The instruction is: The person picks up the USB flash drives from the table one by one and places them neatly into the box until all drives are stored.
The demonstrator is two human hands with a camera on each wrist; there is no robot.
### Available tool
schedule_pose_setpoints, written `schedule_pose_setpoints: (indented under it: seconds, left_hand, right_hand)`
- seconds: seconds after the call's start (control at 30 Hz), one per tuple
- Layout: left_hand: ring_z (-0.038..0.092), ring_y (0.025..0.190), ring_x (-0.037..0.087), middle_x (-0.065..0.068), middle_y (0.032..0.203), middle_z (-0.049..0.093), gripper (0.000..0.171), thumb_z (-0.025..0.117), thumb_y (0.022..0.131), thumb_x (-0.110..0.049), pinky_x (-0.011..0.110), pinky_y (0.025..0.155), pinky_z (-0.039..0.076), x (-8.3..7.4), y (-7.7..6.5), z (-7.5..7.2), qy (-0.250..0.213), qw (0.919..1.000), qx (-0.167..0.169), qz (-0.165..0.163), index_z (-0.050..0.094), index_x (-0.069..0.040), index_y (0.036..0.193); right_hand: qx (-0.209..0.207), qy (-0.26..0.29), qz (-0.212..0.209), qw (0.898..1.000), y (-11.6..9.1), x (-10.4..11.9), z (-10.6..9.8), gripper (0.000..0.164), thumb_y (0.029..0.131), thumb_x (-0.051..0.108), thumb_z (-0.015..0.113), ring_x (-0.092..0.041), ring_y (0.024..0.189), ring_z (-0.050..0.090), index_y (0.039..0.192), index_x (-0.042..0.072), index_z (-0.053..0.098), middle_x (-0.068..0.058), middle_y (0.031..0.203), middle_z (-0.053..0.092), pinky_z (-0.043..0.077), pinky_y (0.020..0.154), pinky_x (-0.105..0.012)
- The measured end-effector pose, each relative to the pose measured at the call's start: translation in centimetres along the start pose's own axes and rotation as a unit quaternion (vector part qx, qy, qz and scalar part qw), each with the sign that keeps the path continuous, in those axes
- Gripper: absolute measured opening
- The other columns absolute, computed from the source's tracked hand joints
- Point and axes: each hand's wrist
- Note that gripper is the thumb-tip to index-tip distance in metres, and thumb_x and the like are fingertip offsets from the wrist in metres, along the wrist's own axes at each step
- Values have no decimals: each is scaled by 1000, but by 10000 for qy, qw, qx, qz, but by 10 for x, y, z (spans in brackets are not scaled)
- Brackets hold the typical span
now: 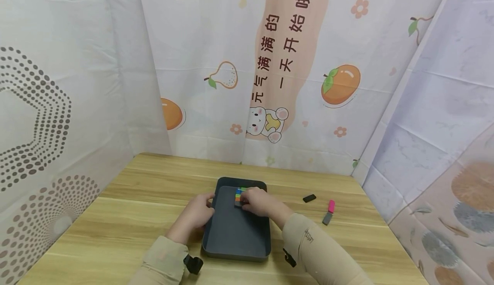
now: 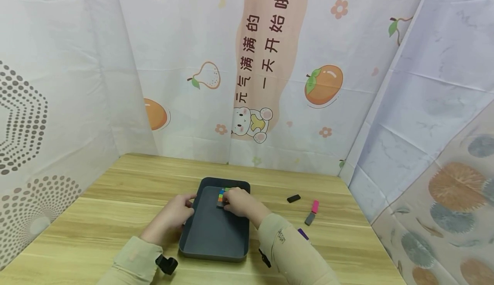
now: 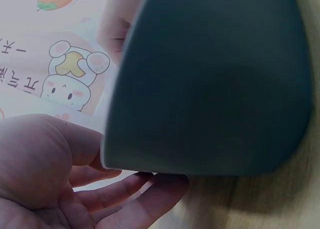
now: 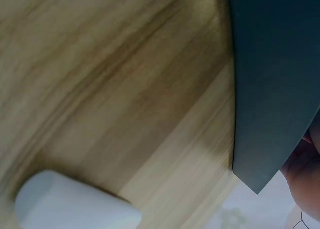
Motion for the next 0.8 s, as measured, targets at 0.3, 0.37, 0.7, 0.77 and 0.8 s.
schedule_pose_setpoints:
  seconds: [0.3,0.37,0.7,0.77,0.8]
  left_hand:
    - [67,79,26,28,121,64,55,55,92,2,37,48,56,2,1,0,-11,10000,-3,17,49,5,147]
    - [67,79,26,28,122,64,56,55,92,2,37,47,56,1,1,0,-11,10000,0,4,49,5,147]
    - [67,81,27,28,121,64,56,55,92,2,37,49,57,1,1,-1,23,10000,38,-8,49,5,147]
    - [67,81,27,28,121,64,56,55,92,2,37,49,57,0,1,-1,24,10000,40,-1,49,6,147]
    - [67,81,26,28,120,64,56,55,91,2,37,49,57,1,1,-1,28,10000,42,8,49,6,147]
  right_hand:
    - [5,-47,57,10000,1,2,2,15,95,19,74,-9,87,60,108,12,75,4,97,68,54,80,-29]
    - [-4,-31,63,10000,1,2,3,14,95,19,74,-9,86,60,106,11,75,4,95,68,54,79,-29]
    - [34,-28,174,9998,1,2,5,13,94,20,75,-8,78,56,104,13,74,6,90,65,52,72,-27]
    - [36,-44,186,9998,1,2,6,13,94,21,75,-7,78,56,104,13,74,7,90,65,52,72,-27]
    - [36,-34,193,9998,1,2,6,12,94,21,75,-7,78,56,104,13,74,7,90,65,52,72,-27]
Point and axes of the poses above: each hand's wrist, its own y-axis towards the middle knuckle, its own z-axis out of the palm, x = y × z
